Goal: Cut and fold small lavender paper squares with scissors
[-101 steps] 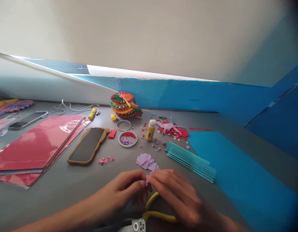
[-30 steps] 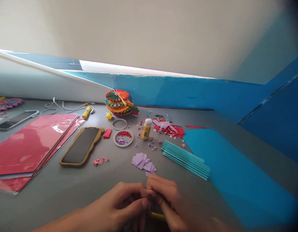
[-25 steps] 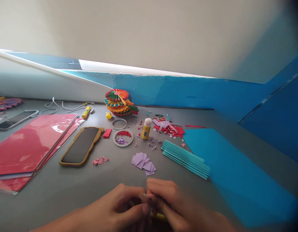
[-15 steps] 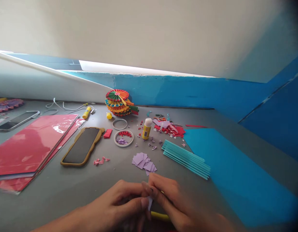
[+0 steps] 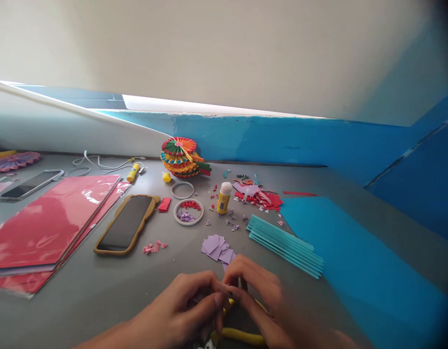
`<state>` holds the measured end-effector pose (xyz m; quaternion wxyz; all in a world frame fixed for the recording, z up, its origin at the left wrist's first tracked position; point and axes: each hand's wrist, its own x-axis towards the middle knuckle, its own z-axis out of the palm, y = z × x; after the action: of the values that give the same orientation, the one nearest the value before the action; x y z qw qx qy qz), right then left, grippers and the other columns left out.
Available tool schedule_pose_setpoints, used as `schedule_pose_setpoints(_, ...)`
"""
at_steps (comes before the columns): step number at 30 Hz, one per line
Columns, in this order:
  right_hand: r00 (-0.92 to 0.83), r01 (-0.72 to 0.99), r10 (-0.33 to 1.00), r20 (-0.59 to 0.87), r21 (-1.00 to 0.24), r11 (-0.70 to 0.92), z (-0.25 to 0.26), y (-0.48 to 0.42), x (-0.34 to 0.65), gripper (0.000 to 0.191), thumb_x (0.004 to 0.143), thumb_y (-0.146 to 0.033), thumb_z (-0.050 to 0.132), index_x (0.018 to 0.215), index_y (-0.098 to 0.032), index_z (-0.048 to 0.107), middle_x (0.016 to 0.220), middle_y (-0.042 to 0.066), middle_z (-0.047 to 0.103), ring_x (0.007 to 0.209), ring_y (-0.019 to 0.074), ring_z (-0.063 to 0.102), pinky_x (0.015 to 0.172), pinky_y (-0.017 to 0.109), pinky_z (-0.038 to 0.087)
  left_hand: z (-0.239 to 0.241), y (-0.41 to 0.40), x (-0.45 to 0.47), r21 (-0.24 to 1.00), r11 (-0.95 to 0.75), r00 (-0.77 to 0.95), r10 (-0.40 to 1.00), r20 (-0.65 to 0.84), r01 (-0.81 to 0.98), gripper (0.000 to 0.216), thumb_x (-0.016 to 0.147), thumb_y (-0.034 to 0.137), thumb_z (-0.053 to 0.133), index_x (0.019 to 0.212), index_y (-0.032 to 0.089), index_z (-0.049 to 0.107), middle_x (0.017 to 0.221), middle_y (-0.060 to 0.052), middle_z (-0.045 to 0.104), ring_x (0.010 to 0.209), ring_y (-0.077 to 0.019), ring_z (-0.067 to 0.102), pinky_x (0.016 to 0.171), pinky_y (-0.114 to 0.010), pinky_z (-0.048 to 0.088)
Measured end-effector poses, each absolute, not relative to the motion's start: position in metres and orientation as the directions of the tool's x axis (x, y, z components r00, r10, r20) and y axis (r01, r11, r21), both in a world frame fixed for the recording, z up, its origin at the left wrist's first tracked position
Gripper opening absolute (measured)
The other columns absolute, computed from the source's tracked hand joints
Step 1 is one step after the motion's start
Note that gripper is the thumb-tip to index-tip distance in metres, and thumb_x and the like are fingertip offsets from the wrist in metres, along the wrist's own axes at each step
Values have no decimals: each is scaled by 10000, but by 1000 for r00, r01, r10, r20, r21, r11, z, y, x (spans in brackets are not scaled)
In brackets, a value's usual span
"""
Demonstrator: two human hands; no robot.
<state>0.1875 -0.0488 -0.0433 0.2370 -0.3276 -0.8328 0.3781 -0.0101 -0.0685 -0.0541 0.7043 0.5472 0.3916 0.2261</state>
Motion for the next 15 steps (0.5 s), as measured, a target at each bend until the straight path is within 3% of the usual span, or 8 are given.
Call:
schedule_pose_setpoints(4,-702,405,709,61,-785,469,-35,-45,188,172,946,-109,372,956,-200,518,923,32,560,816,148,567,734,243,491,-59,-66,-11,931,359,546,770,-331,59,359,911,495,464,818,149,495,606,42,470,498,-68,373,463,-175,297)
schedule_pose_setpoints(8,-712,437,701,40,-757,486,-31,-46,189,189,936,-104,377,948,-201,539,926,46,573,825,166,572,738,260,498,-57,-64,-14,958,243,575,766,-287,154,372,936,479,408,799,145,497,617,23,500,525,-79,410,487,-177,316)
schedule_pose_setpoints(15,-754,366,627,196,-667,649,-51,-43,194,197,889,-86,399,955,-195,550,901,56,584,823,190,557,733,302,470,-43,-62,-16,942,144,598,741,-305,303,382,950,445,363,745,152,495,622,20,484,543,-87,398,490,-174,315)
